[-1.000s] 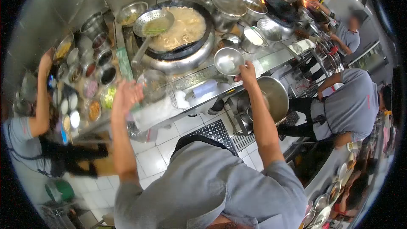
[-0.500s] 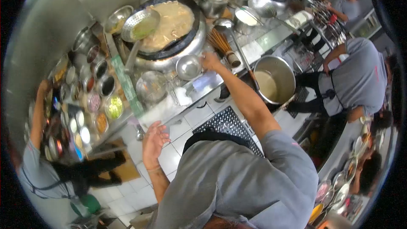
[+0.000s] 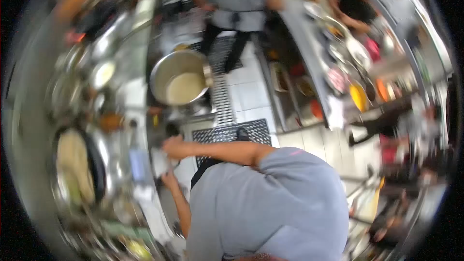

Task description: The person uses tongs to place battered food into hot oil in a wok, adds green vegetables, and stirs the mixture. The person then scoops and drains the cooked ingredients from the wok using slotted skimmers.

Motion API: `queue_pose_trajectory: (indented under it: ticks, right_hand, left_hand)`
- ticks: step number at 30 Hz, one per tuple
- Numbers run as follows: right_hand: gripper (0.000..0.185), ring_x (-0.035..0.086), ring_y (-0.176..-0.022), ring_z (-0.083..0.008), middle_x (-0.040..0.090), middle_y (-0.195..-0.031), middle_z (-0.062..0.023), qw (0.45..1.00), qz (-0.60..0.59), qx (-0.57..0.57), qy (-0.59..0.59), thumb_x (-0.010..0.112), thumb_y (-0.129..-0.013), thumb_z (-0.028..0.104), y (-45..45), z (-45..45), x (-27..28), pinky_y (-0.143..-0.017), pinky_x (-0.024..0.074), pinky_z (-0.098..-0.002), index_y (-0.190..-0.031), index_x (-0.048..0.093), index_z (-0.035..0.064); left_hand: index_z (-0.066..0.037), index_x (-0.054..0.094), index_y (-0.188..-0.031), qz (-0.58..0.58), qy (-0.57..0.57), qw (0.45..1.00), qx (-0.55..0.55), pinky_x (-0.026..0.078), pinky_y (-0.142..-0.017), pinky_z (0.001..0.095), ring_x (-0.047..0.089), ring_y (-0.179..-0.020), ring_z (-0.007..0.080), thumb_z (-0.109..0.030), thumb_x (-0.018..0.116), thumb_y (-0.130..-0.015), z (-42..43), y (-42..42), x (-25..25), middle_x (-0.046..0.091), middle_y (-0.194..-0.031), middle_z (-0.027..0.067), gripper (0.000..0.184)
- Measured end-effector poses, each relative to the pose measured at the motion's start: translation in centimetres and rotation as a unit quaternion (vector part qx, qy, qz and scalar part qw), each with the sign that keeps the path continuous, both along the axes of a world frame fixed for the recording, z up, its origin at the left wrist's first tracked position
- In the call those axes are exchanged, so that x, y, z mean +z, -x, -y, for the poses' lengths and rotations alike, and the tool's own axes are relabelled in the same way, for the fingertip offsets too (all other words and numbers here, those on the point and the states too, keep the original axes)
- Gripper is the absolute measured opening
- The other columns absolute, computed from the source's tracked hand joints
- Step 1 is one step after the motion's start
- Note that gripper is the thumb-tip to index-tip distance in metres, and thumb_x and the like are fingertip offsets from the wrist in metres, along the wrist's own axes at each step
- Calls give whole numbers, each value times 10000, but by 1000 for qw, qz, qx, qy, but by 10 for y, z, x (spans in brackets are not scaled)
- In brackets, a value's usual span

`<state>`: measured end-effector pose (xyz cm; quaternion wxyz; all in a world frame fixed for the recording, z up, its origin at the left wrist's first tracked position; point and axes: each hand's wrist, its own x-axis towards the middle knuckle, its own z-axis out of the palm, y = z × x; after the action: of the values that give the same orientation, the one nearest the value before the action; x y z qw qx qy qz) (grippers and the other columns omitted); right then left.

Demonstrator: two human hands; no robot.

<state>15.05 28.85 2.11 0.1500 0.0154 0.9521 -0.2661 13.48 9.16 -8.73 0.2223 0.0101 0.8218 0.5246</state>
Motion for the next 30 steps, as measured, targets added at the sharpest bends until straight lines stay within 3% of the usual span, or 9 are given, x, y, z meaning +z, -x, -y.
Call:
queue_pose_trajectory:
  ticks: [4,9,11,13,14,17,23,25,30]
  right_hand:
    - [519,443,-1082,-341,441,-1234,-179,930,-351,-42,100,648,-744,403,20,25,16,-819,386,-488,-1158,544,108]
    - [618,432,-1125,-341,404,-1289,-150,862,-506,-7,11,581,-739,491,33,60,26,-820,412,-479,-1232,501,126]
    - [614,426,-1134,-348,394,-1311,-139,890,-454,46,-10,550,-765,505,35,72,-37,-841,405,-496,-1244,488,125]
    - [611,420,-1144,-356,383,-1333,-128,911,-397,107,-30,519,-791,520,30,70,-45,-862,397,-512,-1255,476,124]
    - [593,415,-1152,-364,371,-1356,-119,947,-303,97,48,485,-818,526,12,61,-32,-876,385,-528,-1267,466,139]
    - [550,411,-1160,-379,352,-1389,-115,969,-199,102,107,433,-861,528,-20,34,-26,-894,367,-553,-1283,457,176]
    - [425,440,-1138,-360,538,-1199,-128,984,-147,101,-15,448,-874,449,-101,-53,-78,-881,363,-573,-1201,538,193]
    - [444,465,-1128,-346,570,-1116,-192,982,-134,-128,-41,490,-863,423,-157,-110,-87,-927,374,-497,-1234,521,180]
    - [512,397,-1156,-378,439,-1254,-186,631,-129,-646,-411,618,-757,425,-369,-225,-37,-852,356,-568,-1169,539,132]
  left_hand:
    - [46,597,-1054,41,-131,990,37,434,-840,338,567,-923,222,-246,569,-848,-16,-16,44,618,-1044,154,358]
    - [-16,454,-1247,286,-538,788,87,339,-1004,379,461,-1146,233,-244,471,-909,23,17,2,493,-1268,94,408]
    - [-31,474,-1235,279,-458,813,228,306,-1032,400,453,-1162,220,-246,436,-927,0,11,48,507,-1248,89,378]
    - [-48,460,-1257,330,-738,555,-194,308,-1028,404,446,-1173,237,-248,417,-932,7,25,22,491,-1272,101,384]
    - [-48,460,-1257,327,-740,554,-196,308,-1028,404,446,-1173,237,-248,417,-932,6,25,24,491,-1272,101,384]
    - [-60,422,-1290,329,-530,773,118,351,-966,408,458,-1143,283,-254,388,-940,1,10,45,481,-1274,126,402]
    - [-51,422,-1280,431,-461,766,125,368,-950,419,440,-1159,275,-347,407,-923,-37,8,28,457,-1298,124,464]
    - [-61,507,-1151,459,-345,817,49,423,-828,395,543,-947,223,-350,422,-915,1,31,-66,573,-1078,100,383]
    - [-104,620,-922,177,65,971,-145,456,-684,394,593,-727,231,-276,506,-848,-17,-44,-42,630,-847,64,219]
